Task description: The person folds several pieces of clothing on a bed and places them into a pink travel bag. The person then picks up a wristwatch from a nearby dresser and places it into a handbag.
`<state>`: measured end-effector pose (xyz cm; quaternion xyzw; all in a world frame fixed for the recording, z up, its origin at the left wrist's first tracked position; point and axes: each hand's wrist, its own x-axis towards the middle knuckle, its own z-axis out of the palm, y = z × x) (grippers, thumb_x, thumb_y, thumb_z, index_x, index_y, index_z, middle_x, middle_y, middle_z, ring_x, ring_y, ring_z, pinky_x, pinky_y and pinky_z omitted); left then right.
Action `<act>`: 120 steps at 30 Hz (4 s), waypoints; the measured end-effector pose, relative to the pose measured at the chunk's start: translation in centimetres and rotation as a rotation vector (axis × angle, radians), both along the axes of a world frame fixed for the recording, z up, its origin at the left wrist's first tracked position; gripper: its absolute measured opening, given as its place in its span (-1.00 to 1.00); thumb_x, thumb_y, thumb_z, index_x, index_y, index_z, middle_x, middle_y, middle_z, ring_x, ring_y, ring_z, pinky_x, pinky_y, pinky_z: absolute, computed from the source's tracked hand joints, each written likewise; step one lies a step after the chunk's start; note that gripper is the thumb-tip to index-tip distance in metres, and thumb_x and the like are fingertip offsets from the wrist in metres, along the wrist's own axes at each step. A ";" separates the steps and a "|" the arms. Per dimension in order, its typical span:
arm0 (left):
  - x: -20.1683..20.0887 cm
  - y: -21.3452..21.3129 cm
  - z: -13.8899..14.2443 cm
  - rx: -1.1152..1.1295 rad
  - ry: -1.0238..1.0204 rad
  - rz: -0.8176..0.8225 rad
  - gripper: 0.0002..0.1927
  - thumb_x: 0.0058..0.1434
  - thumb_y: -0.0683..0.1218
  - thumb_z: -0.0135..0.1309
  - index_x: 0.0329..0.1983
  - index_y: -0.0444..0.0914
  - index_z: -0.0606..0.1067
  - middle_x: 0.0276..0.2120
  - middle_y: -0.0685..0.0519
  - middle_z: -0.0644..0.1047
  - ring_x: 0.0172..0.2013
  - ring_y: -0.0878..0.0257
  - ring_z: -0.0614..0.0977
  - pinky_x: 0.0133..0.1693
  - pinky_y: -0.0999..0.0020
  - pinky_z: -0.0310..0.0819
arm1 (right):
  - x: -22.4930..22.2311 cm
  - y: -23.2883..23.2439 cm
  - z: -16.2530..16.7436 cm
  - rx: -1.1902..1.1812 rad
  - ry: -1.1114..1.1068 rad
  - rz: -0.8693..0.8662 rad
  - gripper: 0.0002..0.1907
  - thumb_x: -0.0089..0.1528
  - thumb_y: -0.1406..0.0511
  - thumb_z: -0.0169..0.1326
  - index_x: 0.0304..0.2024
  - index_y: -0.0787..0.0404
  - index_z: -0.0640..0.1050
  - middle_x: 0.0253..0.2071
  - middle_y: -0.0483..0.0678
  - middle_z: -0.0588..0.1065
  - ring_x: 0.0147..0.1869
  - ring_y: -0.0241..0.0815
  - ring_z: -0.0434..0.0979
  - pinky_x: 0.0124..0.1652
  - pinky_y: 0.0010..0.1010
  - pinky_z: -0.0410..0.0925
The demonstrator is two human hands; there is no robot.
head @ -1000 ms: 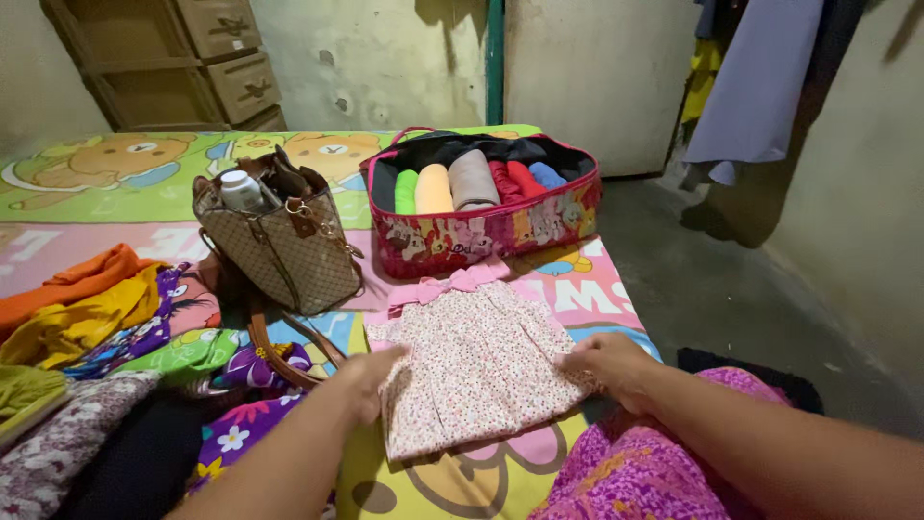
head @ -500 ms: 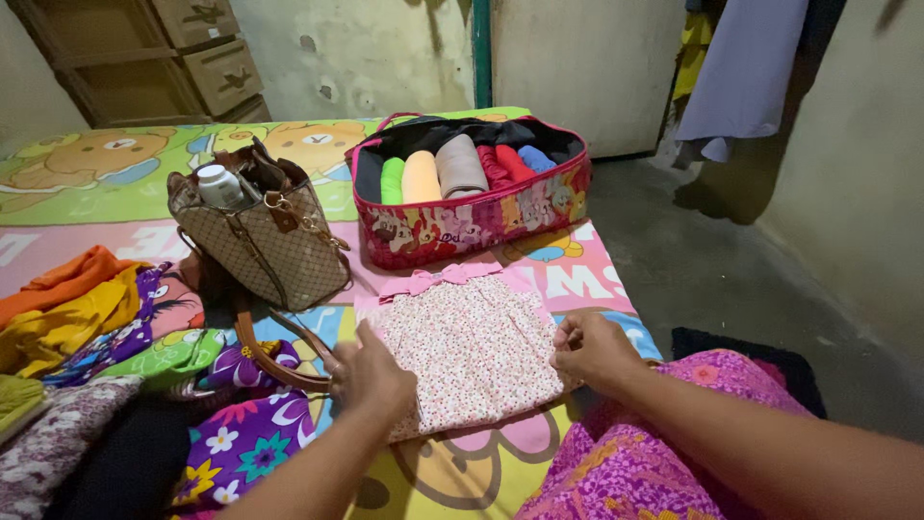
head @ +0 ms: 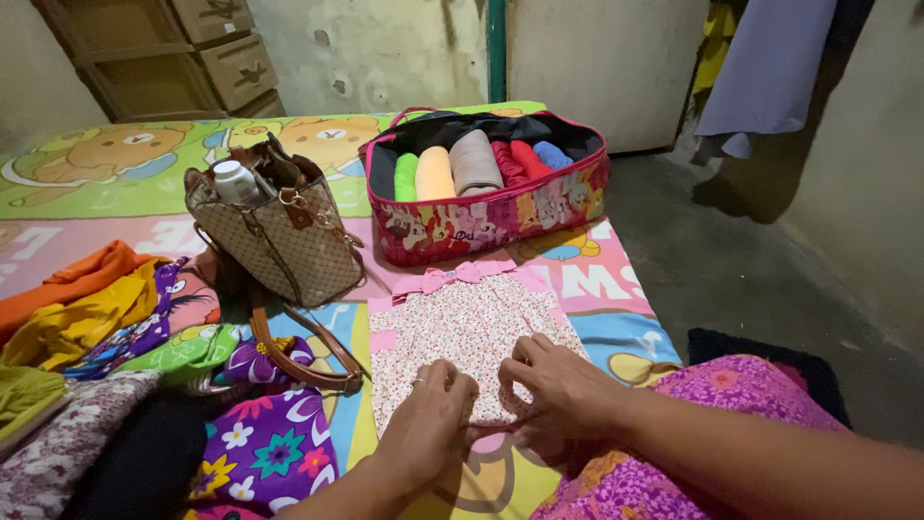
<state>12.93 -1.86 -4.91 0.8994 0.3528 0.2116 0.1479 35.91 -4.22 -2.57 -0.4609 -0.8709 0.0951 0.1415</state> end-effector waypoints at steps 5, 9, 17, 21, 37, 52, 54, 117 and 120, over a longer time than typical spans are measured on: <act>-0.4 1.0 -1.7 -0.050 -0.017 0.062 -0.70 -0.01 -0.26 0.24 -0.19 -0.25 0.48 -0.13 -0.09 0.42 -0.06 -0.08 0.50 -0.07 0.11 0.45 | 0.8 1.0 -1.8 0.025 0.035 0.050 -0.71 0.04 0.22 0.33 -0.24 0.13 0.56 -0.16 -0.01 0.42 0.01 0.03 0.42 -0.10 -0.18 0.35; -0.5 2.1 -2.5 -0.053 -0.066 0.082 -0.75 -0.05 -0.31 0.16 -0.27 -0.29 0.49 -0.20 -0.12 0.44 -0.12 -0.11 0.52 -0.10 0.12 0.45 | 1.2 1.8 -3.3 0.015 0.101 0.036 -0.83 0.19 0.25 0.23 -0.24 0.15 0.55 -0.22 -0.04 0.48 -0.06 0.05 0.50 -0.11 -0.15 0.38; -0.4 4.5 -2.6 -0.455 -0.115 0.253 -0.81 0.32 -0.09 0.03 -0.34 -0.29 0.51 -0.46 -0.05 0.49 -0.38 0.06 0.50 -0.30 0.12 0.40 | 0.6 1.2 -2.4 0.111 0.077 -0.026 -0.65 0.09 0.21 0.28 -0.18 0.23 0.48 -0.23 0.06 0.43 -0.14 0.15 0.46 -0.22 -0.05 0.33; -1.0 5.5 -2.1 -0.776 -0.240 0.160 -0.78 0.37 -0.07 0.03 -0.33 -0.31 0.51 -0.55 0.05 0.48 -0.51 0.29 0.47 -0.40 0.22 0.45 | 0.4 1.1 -1.8 0.228 0.057 0.015 -0.71 0.10 0.23 0.26 -0.28 0.23 0.46 -0.27 0.05 0.43 -0.16 0.13 0.48 -0.23 -0.06 0.34; 0.9 2.5 -2.4 0.089 -0.065 0.132 -0.75 0.23 -0.02 0.08 -0.46 -0.29 0.50 -0.43 -0.24 0.55 -0.30 -0.25 0.57 -0.26 -0.15 0.40 | 0.6 3.5 -2.3 -0.337 0.078 -0.135 -0.67 0.30 0.11 0.09 -0.29 0.27 0.49 -0.36 0.18 0.48 -0.23 0.22 0.51 -0.22 -0.01 0.34; 1.0 11.4 -0.9 -0.754 0.200 0.084 -0.42 0.37 0.15 0.10 -0.66 -0.31 0.36 -0.69 0.14 0.26 -0.59 0.29 0.22 -0.52 0.17 0.16 | -0.9 2.0 -2.9 0.362 0.035 0.046 -0.64 0.02 0.20 0.31 -0.24 0.25 0.55 -0.20 0.05 0.44 -0.06 0.09 0.45 -0.19 -0.12 0.34; 0.6 11.8 -0.2 -0.829 0.204 0.091 -0.40 0.36 0.15 0.13 -0.70 -0.26 0.29 -0.71 0.18 0.20 -0.61 0.32 0.14 -0.54 0.23 0.06 | -0.8 2.4 -3.0 0.329 0.074 0.035 -0.65 0.06 0.19 0.34 -0.25 0.24 0.55 -0.24 0.06 0.44 -0.11 0.08 0.44 -0.18 -0.13 0.36; 1.8 10.0 -1.0 -0.394 0.270 0.251 -0.12 0.19 0.53 -0.09 -0.63 -0.38 0.53 -0.59 -0.25 0.55 -0.44 -0.16 0.64 -0.24 -0.07 0.47 | -0.9 1.1 -1.8 0.211 0.075 -0.119 -0.45 -0.06 0.11 0.43 -0.14 0.21 0.54 -0.14 0.02 0.37 0.00 0.05 0.37 -0.12 -0.11 0.27; 1.9 10.0 -1.2 -0.432 0.265 0.258 -0.12 0.17 0.54 -0.09 -0.62 -0.37 0.55 -0.58 -0.25 0.57 -0.43 -0.16 0.66 -0.24 -0.07 0.48 | -0.8 1.1 -1.9 0.195 0.064 -0.130 -0.49 -0.06 0.12 0.43 -0.19 0.20 0.53 -0.15 0.01 0.37 0.00 0.03 0.38 -0.10 -0.13 0.28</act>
